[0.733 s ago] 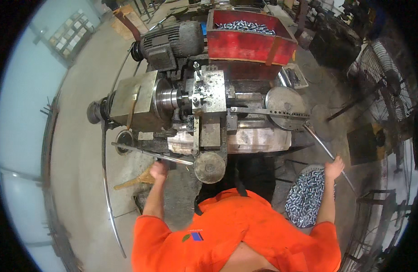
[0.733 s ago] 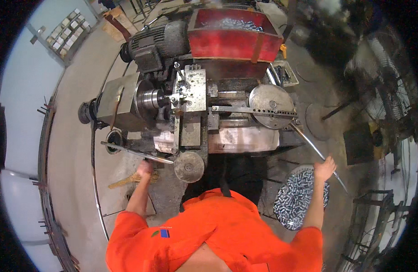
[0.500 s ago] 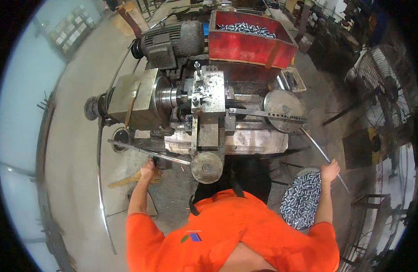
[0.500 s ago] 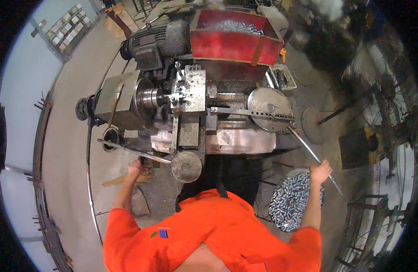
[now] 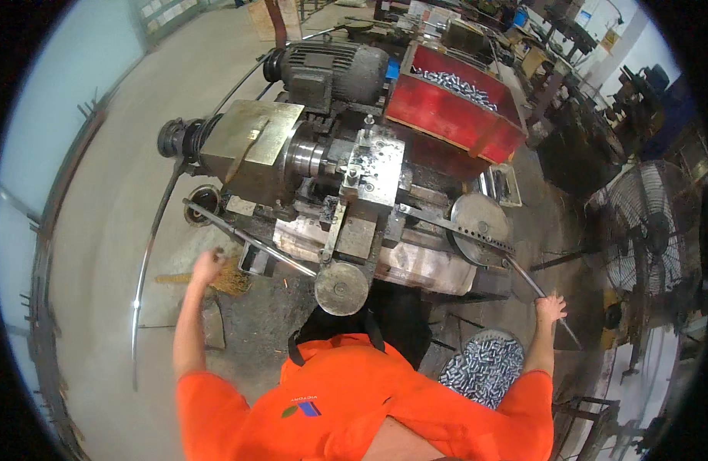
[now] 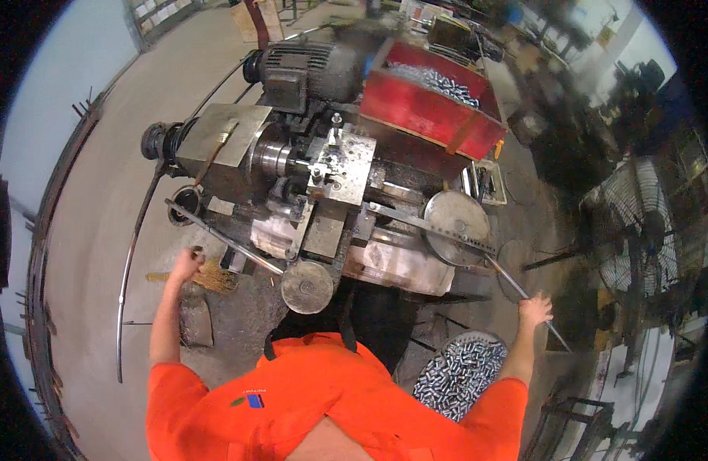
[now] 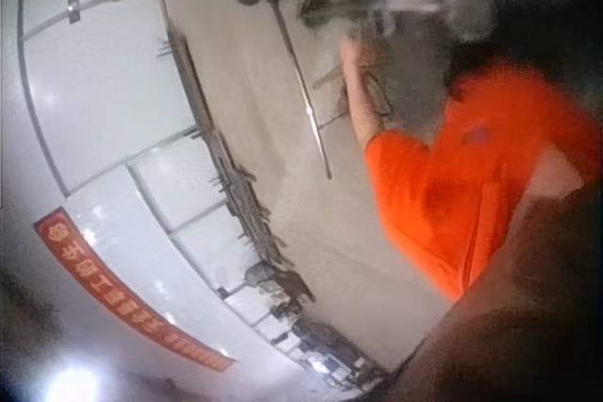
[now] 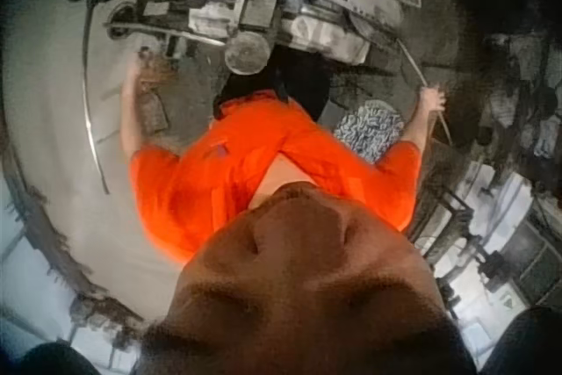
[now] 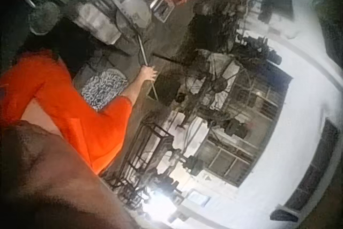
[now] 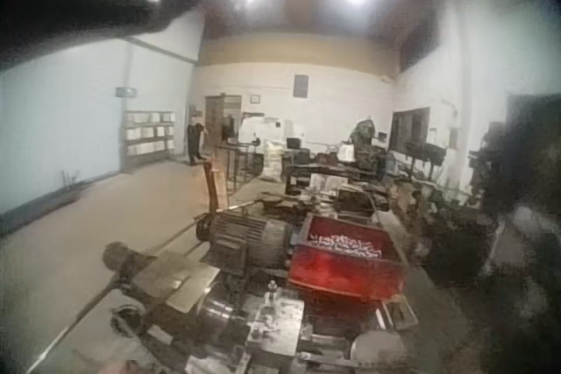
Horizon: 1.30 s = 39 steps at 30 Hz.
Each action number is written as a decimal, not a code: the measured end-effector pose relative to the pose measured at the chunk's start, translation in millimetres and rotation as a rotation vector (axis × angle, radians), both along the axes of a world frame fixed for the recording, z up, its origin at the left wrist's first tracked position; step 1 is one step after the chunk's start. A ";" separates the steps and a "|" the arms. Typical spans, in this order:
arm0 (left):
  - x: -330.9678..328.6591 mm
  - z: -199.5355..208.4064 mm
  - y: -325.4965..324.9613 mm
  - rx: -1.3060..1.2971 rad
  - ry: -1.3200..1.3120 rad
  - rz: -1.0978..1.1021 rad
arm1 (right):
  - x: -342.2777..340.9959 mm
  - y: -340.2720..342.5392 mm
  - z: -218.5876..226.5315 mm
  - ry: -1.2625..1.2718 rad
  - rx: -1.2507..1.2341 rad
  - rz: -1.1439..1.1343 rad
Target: The person operates a metal turning machine, repeatedly inserting small metal pieces into the chuck, engaging the machine with a lever, and collecting the processed parts into a perforated metal basket. The cycle continues throughout the clip.
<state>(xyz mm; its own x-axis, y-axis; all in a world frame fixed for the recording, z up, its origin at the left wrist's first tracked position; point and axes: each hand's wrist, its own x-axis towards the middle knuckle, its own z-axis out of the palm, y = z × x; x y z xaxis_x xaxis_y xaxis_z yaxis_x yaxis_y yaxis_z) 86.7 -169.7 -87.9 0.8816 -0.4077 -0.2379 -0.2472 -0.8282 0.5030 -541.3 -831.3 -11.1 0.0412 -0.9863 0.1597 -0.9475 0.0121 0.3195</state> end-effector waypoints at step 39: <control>-6.6 116.3 203.3 0.425 -0.409 0.586 | 536.0 257.1 129.9 -0.503 0.509 1.414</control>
